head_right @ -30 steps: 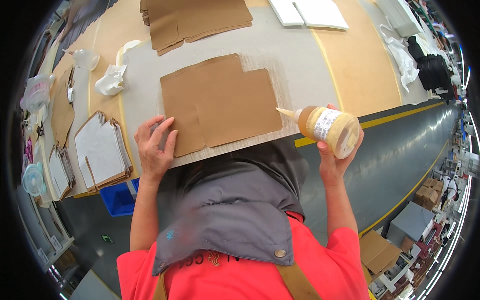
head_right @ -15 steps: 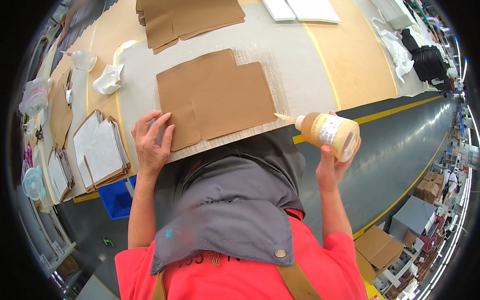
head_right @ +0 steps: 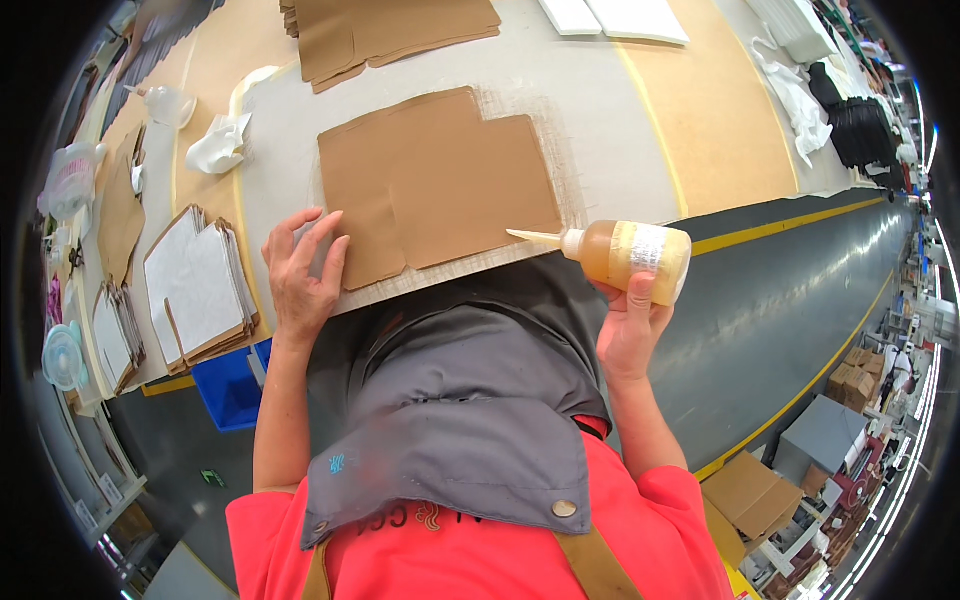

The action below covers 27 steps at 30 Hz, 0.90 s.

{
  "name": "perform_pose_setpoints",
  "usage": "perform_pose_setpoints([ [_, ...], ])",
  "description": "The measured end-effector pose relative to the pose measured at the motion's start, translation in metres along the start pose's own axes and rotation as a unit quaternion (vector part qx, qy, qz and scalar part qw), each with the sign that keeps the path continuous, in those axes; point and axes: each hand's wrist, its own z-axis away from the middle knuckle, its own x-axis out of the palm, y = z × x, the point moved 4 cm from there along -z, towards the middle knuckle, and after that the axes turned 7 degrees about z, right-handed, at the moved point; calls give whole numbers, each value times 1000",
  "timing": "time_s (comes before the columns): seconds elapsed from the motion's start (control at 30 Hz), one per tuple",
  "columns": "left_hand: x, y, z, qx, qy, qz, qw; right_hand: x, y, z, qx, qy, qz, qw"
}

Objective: The person applies glue from a squeeze bottle onto brown cardboard pieces and then places white paper inserts on top. They smooth the paper down with their hands to ensure adhesion and then stack the finished units. The process is repeated for multiple items in a continuous assembly loop.

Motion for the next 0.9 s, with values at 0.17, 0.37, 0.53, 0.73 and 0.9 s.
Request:
perform_pose_setpoints([
  [0.17, -2, 0, 1, 4, 5, 2, 1000, 18, 3, 5, 17, -21, -6, 1000],
  [0.37, -2, -2, 3, -1, 11, 9, 1000, 44, 2, 11, 24, -70, -12, 997],
  [0.53, -3, -1, 2, 0, 16, 18, 1000, 57, 4, 15, 30, -95, -8, 995],
  [0.73, -3, -3, 2, -4, 21, 24, 999, 76, 1, 9, 167, -135, -145, 966],
  [0.9, -5, -6, 3, -19, 26, 32, 999, 80, -21, -33, 153, -117, -230, 954],
])
